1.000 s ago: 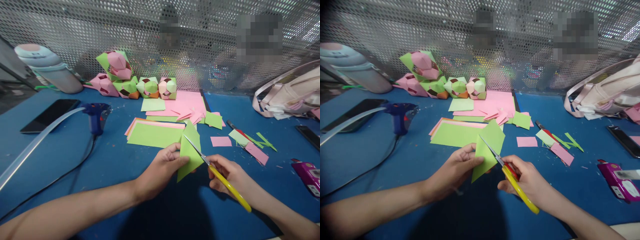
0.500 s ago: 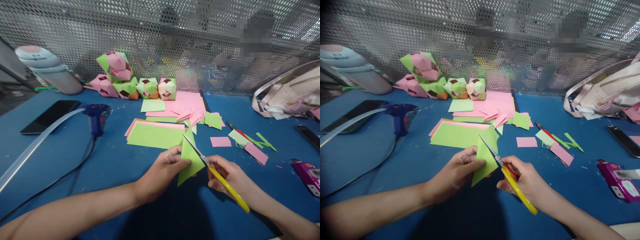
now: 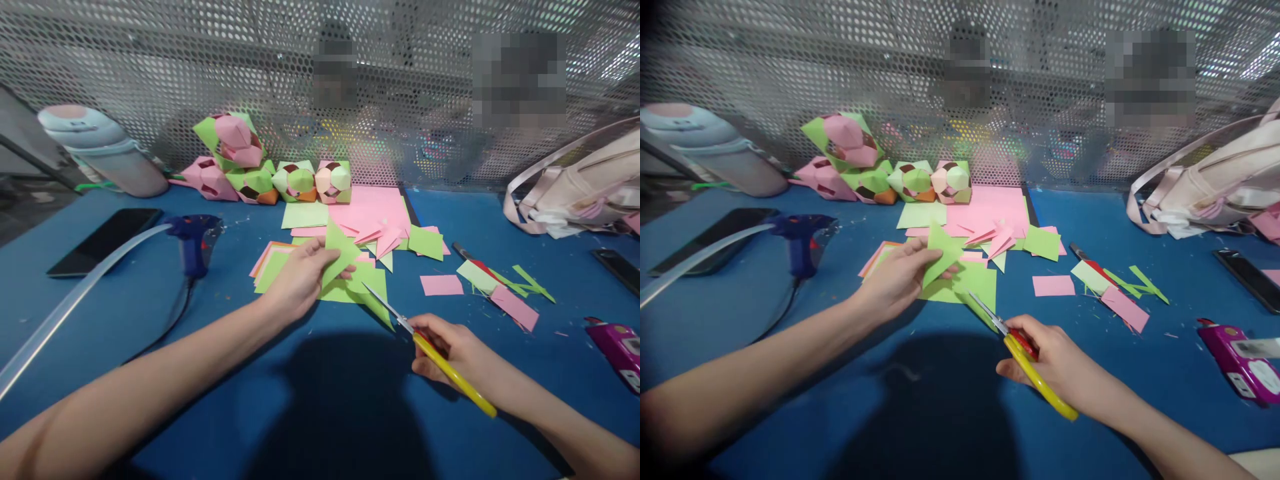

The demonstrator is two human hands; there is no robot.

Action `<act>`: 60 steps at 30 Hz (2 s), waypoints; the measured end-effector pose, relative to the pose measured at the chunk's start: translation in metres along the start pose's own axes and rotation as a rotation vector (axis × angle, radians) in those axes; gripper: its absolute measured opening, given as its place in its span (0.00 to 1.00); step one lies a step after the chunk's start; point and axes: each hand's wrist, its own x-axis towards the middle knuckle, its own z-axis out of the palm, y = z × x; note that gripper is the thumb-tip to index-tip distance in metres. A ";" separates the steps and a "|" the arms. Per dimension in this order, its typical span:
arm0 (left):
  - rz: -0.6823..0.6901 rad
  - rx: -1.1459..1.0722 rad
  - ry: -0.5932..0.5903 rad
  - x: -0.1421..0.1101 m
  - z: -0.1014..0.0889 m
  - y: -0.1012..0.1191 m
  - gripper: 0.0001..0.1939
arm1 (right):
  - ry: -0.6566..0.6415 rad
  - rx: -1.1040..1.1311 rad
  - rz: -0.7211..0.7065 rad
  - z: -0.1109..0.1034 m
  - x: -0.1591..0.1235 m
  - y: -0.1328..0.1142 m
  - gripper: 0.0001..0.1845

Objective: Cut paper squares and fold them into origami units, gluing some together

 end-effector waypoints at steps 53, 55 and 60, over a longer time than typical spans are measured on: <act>1.083 0.876 -0.236 -0.048 -0.029 -0.040 0.22 | 0.210 0.324 -0.034 -0.007 0.017 -0.018 0.13; 0.797 0.722 -0.156 -0.049 -0.020 -0.039 0.20 | 0.227 0.341 -0.044 -0.009 0.017 -0.015 0.13; 0.139 0.326 -0.114 -0.050 -0.005 -0.030 0.17 | 0.154 0.211 -0.017 -0.017 0.018 -0.013 0.13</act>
